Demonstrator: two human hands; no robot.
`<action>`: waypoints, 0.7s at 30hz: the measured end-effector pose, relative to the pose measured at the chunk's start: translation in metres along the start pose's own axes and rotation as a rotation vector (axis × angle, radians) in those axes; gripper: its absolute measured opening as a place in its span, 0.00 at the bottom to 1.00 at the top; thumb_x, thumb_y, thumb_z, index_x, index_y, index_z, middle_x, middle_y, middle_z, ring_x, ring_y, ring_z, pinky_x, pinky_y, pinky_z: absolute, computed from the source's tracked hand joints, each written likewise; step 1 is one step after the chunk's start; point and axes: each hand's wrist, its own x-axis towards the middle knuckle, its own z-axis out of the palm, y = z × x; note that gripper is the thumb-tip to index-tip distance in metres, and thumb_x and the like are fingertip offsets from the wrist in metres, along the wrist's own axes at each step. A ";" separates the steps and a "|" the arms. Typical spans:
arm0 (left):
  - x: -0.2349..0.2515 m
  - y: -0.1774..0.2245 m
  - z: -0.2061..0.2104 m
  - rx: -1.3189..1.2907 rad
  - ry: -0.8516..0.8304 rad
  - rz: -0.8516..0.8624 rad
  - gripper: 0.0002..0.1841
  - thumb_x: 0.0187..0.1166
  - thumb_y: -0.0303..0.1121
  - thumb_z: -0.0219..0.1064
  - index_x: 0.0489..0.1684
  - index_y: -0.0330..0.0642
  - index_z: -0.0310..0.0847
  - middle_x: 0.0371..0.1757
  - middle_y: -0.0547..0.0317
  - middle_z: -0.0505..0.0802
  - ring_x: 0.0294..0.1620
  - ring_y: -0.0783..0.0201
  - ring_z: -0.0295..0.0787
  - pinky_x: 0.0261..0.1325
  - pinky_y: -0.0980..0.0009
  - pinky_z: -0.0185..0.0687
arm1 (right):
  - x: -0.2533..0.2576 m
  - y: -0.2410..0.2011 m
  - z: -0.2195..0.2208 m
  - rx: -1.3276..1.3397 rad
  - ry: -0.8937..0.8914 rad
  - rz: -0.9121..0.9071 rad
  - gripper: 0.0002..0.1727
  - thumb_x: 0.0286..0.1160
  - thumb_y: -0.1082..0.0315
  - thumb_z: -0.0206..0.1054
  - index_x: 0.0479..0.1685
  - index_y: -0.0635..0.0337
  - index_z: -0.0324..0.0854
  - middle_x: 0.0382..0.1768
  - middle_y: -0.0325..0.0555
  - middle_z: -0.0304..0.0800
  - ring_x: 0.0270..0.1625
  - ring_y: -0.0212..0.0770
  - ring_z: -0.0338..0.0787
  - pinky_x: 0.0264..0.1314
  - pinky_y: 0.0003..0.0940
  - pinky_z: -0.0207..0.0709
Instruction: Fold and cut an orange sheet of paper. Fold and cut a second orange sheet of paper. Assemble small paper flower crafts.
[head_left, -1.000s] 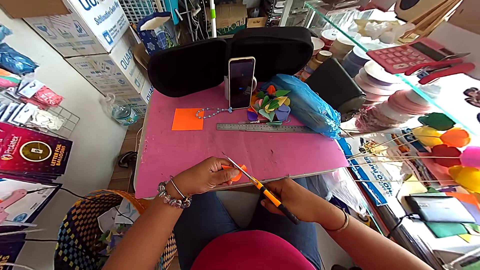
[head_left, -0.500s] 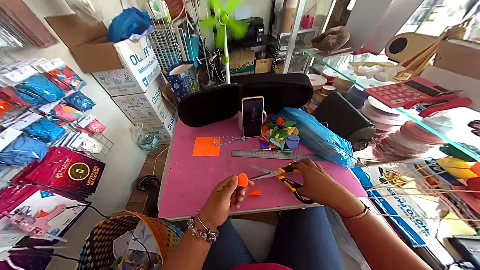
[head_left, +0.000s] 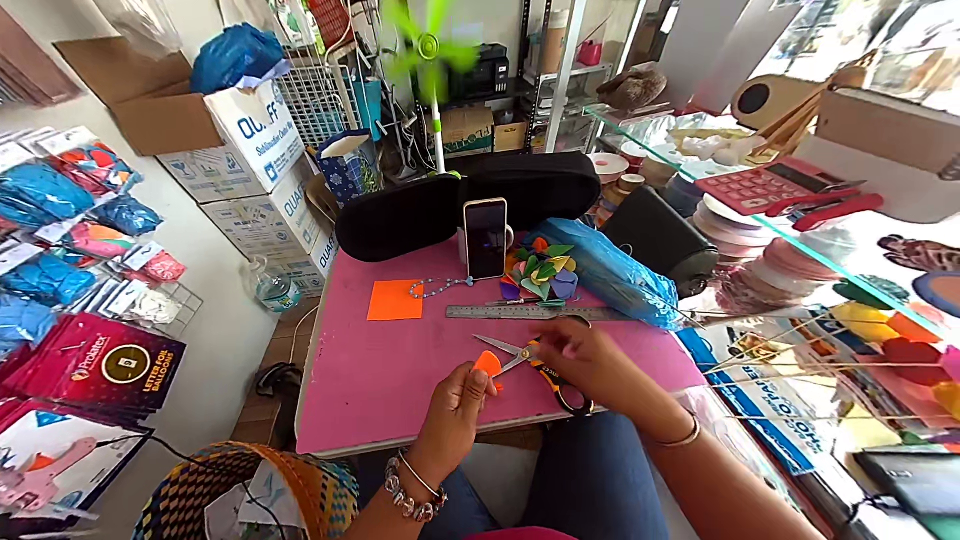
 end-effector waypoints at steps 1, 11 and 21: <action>-0.002 0.000 0.002 0.036 -0.047 0.008 0.16 0.93 0.37 0.51 0.40 0.39 0.81 0.29 0.75 0.82 0.27 0.87 0.74 0.33 0.88 0.72 | -0.003 -0.005 0.009 0.194 -0.096 -0.049 0.19 0.82 0.59 0.65 0.64 0.63 0.83 0.36 0.39 0.89 0.35 0.29 0.85 0.41 0.28 0.81; 0.002 -0.001 -0.019 0.137 -0.061 -0.052 0.10 0.87 0.36 0.60 0.46 0.40 0.84 0.32 0.73 0.85 0.28 0.84 0.76 0.33 0.87 0.72 | 0.058 0.007 -0.027 0.348 0.200 0.239 0.18 0.86 0.67 0.62 0.67 0.71 0.77 0.46 0.51 0.90 0.42 0.36 0.89 0.49 0.34 0.83; 0.045 -0.002 -0.083 0.750 0.058 -0.116 0.22 0.84 0.43 0.65 0.65 0.35 0.82 0.63 0.42 0.88 0.63 0.49 0.85 0.67 0.51 0.79 | 0.011 0.070 0.014 0.139 0.532 0.142 0.23 0.83 0.67 0.62 0.74 0.69 0.75 0.62 0.54 0.89 0.49 0.35 0.91 0.51 0.30 0.84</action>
